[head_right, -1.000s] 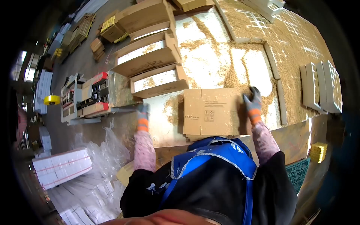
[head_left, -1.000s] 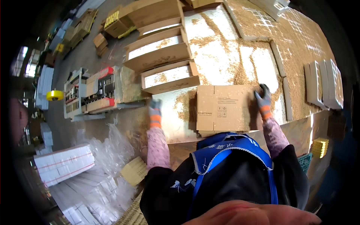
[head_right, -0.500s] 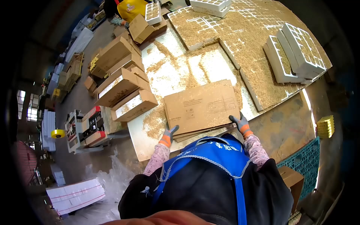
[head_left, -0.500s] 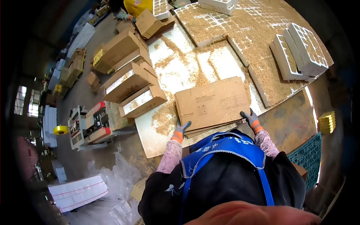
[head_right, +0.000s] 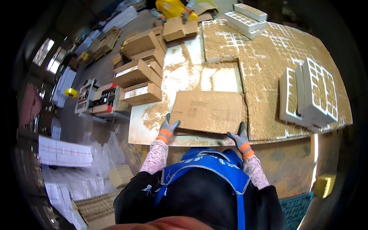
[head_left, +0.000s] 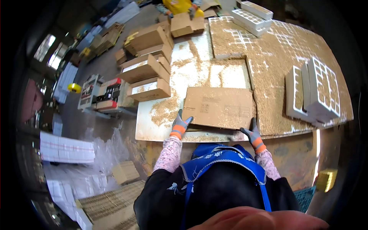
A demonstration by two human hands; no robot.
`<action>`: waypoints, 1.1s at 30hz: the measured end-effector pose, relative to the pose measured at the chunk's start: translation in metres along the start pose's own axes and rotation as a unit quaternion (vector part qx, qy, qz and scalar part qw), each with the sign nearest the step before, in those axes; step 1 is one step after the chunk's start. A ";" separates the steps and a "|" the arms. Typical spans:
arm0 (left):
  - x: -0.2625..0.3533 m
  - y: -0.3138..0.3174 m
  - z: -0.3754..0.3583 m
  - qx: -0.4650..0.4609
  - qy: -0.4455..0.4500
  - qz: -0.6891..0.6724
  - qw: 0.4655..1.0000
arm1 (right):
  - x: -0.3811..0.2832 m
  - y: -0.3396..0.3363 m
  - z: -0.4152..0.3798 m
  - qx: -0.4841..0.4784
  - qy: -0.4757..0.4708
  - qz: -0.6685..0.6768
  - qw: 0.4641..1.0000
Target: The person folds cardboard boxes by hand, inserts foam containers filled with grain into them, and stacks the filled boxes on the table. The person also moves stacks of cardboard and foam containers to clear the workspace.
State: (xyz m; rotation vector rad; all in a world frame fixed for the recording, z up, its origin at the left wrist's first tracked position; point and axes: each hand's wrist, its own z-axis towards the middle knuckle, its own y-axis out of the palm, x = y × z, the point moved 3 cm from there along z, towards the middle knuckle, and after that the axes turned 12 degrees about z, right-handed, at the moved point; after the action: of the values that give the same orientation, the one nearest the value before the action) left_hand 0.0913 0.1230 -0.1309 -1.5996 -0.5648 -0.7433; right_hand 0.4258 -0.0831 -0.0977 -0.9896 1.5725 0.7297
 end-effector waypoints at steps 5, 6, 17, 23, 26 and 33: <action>0.122 -0.107 -0.021 -0.047 0.059 0.129 0.989 | -0.081 -0.035 0.020 -0.013 -0.039 0.153 0.987; 0.133 -0.115 -0.015 -0.038 0.060 0.125 0.990 | -0.094 -0.039 0.030 0.009 -0.062 0.134 0.989; 0.120 -0.099 0.057 -0.108 0.114 0.081 0.984 | -0.099 0.010 0.081 0.044 -0.157 0.289 0.943; 0.163 -0.113 0.059 -0.104 0.168 0.305 0.932 | -0.136 0.002 0.075 -0.033 -0.225 0.153 0.962; 0.205 -0.114 0.044 -0.100 0.256 0.441 0.854 | -0.109 0.008 0.091 -0.009 -0.153 0.211 0.965; 0.185 -0.081 0.068 -0.052 0.291 0.555 0.777 | -0.162 0.028 0.084 0.101 -0.452 -0.213 0.860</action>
State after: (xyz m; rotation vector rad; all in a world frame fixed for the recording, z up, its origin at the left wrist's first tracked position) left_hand 0.1674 0.1936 0.0547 -1.3681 0.8652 -0.2894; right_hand 0.4506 0.0375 0.0400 -0.6394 0.5579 0.5644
